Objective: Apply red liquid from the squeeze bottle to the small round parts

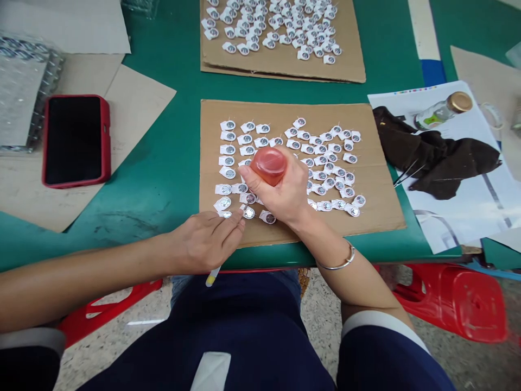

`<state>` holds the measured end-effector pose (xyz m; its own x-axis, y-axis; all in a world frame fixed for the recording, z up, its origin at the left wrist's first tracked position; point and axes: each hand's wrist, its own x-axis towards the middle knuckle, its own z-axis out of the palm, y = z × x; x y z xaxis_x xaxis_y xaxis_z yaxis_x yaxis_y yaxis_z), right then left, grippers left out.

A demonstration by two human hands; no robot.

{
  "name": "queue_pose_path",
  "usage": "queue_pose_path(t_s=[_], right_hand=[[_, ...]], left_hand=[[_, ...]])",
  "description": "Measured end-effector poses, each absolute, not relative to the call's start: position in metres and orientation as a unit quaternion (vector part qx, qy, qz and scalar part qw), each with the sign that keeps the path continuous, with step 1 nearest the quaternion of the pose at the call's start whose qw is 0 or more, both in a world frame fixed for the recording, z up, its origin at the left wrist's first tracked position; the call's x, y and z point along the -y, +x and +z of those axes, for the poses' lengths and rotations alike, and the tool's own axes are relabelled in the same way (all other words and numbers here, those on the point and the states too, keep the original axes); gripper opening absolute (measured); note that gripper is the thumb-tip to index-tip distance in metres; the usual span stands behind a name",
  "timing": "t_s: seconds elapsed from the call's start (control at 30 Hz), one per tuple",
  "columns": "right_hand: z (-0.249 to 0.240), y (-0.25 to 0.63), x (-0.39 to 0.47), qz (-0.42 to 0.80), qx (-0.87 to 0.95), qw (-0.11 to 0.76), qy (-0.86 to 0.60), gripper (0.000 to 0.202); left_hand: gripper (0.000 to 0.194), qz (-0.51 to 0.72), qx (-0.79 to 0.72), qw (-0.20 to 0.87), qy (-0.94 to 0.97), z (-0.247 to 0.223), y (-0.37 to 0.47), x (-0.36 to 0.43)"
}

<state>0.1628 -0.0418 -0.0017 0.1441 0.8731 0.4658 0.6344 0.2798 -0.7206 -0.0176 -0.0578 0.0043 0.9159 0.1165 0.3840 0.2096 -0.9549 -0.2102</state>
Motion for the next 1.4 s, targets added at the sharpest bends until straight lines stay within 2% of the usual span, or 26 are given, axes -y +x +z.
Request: queue_pose_path(t_s=[1.17,1.4], right_hand=[[0.0021,0.1656,0.0450,0.070,0.670,0.470,-0.570,0.024],[0.0019,0.1662,0.0445,0.061,0.675,0.465,-0.570,0.024]], left_hand=[[0.013,-0.172,0.089,0.097,-0.976,0.0048,-0.0189,0.0573],[0.021,-0.201,0.115,0.036,-0.972,0.0043,-0.0201,0.0527]])
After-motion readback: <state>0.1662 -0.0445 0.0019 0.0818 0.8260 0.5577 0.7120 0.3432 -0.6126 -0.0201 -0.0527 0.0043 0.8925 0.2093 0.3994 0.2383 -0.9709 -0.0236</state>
